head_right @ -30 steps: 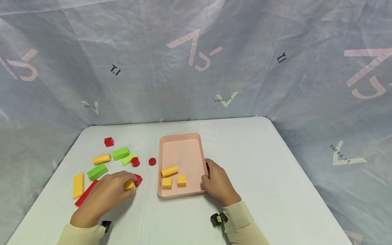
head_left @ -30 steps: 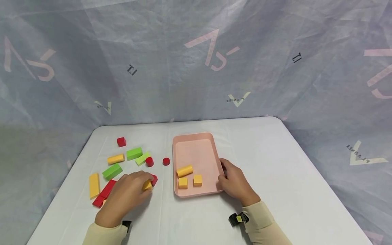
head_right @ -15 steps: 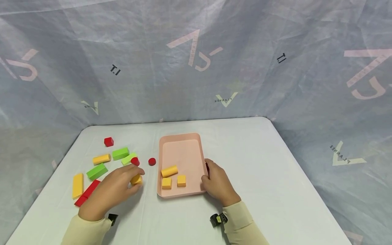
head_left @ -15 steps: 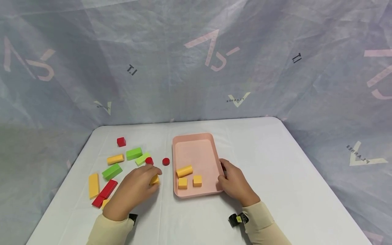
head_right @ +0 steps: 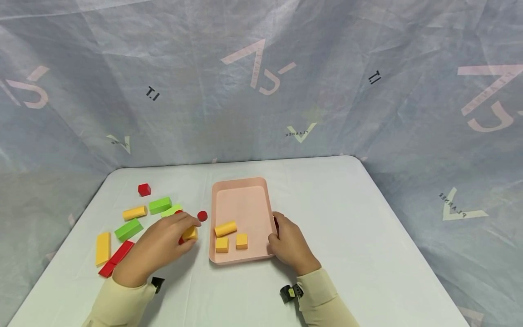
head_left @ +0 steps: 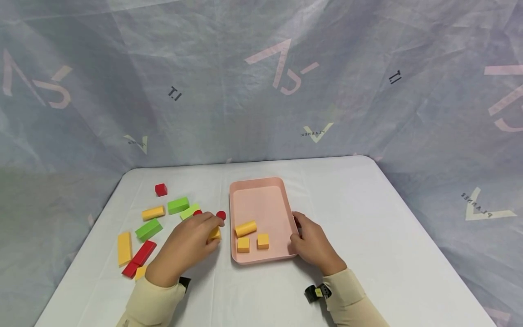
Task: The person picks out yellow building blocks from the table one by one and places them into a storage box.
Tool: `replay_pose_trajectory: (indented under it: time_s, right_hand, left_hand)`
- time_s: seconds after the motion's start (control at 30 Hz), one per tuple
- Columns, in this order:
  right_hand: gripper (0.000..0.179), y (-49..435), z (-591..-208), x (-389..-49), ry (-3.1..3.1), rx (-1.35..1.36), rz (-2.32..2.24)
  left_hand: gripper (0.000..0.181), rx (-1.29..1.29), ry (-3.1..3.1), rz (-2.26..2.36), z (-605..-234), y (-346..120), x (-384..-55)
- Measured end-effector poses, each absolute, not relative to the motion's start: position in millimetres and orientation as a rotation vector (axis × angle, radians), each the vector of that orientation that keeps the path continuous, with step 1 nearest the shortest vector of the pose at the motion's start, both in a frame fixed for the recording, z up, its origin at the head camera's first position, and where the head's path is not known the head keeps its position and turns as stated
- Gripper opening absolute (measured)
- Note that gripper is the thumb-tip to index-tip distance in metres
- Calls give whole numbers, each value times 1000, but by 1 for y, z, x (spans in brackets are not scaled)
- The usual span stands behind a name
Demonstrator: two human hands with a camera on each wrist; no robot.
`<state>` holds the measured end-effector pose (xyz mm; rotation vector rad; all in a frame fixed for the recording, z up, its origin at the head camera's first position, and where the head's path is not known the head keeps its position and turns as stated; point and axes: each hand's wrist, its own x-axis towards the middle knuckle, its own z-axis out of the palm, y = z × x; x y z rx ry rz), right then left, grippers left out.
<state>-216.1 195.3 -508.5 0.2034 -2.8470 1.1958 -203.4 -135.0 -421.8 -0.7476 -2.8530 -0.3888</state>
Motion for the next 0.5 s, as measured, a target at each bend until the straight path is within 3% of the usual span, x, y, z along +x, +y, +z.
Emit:
replay_pose_trajectory:
  time_s: [0.5]
  right_hand:
    - [61,196,-511,-217,-2827,213,1206]
  left_hand:
    - [29,-851,-2774,-388,-417,-115,-210]
